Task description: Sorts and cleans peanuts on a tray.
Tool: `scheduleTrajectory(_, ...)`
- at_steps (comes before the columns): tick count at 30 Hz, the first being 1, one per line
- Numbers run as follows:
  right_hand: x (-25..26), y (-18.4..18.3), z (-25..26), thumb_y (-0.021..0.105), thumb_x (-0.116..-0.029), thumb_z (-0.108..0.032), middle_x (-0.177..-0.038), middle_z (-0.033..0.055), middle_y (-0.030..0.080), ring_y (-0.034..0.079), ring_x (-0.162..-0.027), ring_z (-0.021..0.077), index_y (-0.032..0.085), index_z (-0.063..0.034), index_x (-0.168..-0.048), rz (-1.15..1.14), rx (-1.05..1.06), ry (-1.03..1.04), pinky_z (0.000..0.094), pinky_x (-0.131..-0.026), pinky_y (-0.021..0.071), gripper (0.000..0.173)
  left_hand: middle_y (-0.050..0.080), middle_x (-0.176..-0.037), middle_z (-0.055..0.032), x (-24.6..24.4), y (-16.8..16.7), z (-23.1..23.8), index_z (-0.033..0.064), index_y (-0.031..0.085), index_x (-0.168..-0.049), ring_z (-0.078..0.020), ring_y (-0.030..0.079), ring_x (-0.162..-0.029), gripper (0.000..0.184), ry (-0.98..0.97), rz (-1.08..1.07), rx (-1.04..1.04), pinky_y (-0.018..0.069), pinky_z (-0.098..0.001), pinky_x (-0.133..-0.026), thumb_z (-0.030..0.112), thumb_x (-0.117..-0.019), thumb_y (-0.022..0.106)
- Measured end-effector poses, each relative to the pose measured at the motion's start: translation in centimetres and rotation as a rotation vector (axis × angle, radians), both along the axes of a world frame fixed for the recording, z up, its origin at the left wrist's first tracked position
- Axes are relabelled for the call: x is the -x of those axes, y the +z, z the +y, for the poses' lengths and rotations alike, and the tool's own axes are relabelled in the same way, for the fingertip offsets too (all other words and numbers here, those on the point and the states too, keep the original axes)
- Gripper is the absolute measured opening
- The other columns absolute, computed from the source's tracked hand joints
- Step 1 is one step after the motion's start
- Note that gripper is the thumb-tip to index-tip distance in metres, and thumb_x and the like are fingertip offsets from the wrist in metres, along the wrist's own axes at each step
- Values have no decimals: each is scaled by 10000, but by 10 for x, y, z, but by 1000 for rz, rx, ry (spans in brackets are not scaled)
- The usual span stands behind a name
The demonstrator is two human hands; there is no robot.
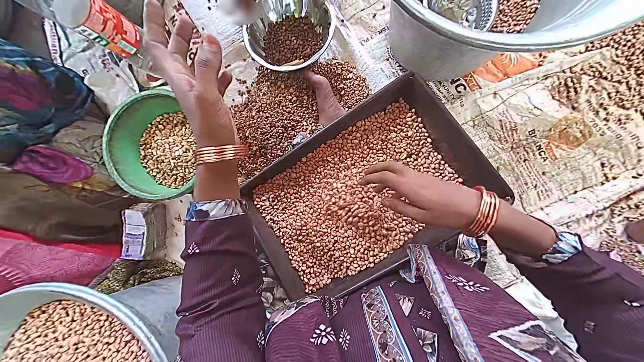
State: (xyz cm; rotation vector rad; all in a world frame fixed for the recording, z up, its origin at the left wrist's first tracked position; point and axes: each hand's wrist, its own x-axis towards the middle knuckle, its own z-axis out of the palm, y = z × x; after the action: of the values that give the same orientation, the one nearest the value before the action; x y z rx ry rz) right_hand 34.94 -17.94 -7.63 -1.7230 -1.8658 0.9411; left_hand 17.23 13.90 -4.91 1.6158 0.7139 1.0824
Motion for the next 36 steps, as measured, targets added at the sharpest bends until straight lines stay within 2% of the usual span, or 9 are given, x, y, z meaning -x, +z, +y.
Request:
scheduleTrajectory(3,-32,9,-10,543,-979,-253,-1462,180,517,579,-1257,362,620,-133,-1388,-280,-145,-225,539,-957,539,432,567,-1395,-83,47,2,-21,11,426,-1473,-127,592,-1223,571,0,381,-134,531,-311,-975,317,-1005,547)
scheduleTrajectory(6,-63,11,-24,588,-991,-241,-1463,283,484,495,-1291,527,539,-36,-1441,-491,-46,-523,674,-1001,435,496,551,-1414,-224,114,-21,-65,18,471,-1461,-308,570,-1276,613,78,840,-144,476,-496,-1052,416,-1006,573)
scheduleTrajectory(8,-74,3,-31,595,-1025,-257,-1374,311,524,535,-1232,553,482,-6,-1470,-511,131,-667,711,-921,467,523,590,-1299,-277,154,-39,-109,-38,496,-1417,-375,623,-1120,611,127,1000,-61,504,-571,-943,394,-993,584)
scheduleTrajectory(10,-82,-8,-33,537,-1069,-246,-1304,307,570,601,-1167,517,479,29,-1434,-386,252,-702,711,-903,479,461,683,-1014,-158,179,-52,-160,-27,594,-1295,-224,675,-779,461,168,1081,94,574,-449,-706,351,-1036,539)
scheduleTrajectory(12,-85,-17,-32,490,-1084,-212,-1258,297,589,619,-1137,486,521,50,-1355,-274,244,-726,695,-914,476,378,604,-665,-15,190,-66,-203,20,658,-1040,-101,571,-511,423,193,1078,207,502,-325,-512,396,-1063,467)
scheduleTrajectory(16,-91,-21,-30,525,-1065,-160,-1168,242,596,612,-1068,411,624,10,-1284,-160,123,-794,625,-892,480,294,493,-606,42,182,-69,-216,65,605,-775,-44,494,-536,418,342,984,306,426,-290,-557,374,-1051,551)
scheduleTrajectory(20,-106,-33,-36,536,-1065,-142,-1190,299,617,607,-1122,460,628,45,-1273,-104,148,-821,661,-947,447,294,568,-627,207,146,4,-189,190,600,-794,104,570,-562,223,292,480,117,501,-99,-541,142,-1006,550)
scheduleTrajectory(26,-97,-36,-31,475,-1097,-197,-1244,269,630,619,-1155,412,619,15,-1320,74,106,-887,639,-982,451,340,653,-798,298,122,116,-181,319,666,-921,163,603,-719,135,43,236,-159,489,-33,-638,278,-1002,567)
scheduleTrajectory(36,-67,-32,-18,414,-1096,-191,-1153,188,654,631,-1098,310,685,-11,-1259,92,-94,-929,527,-959,481,364,640,-649,192,170,2,-178,162,623,-845,83,628,-582,264,415,383,179,542,-114,-554,63,-1020,452)
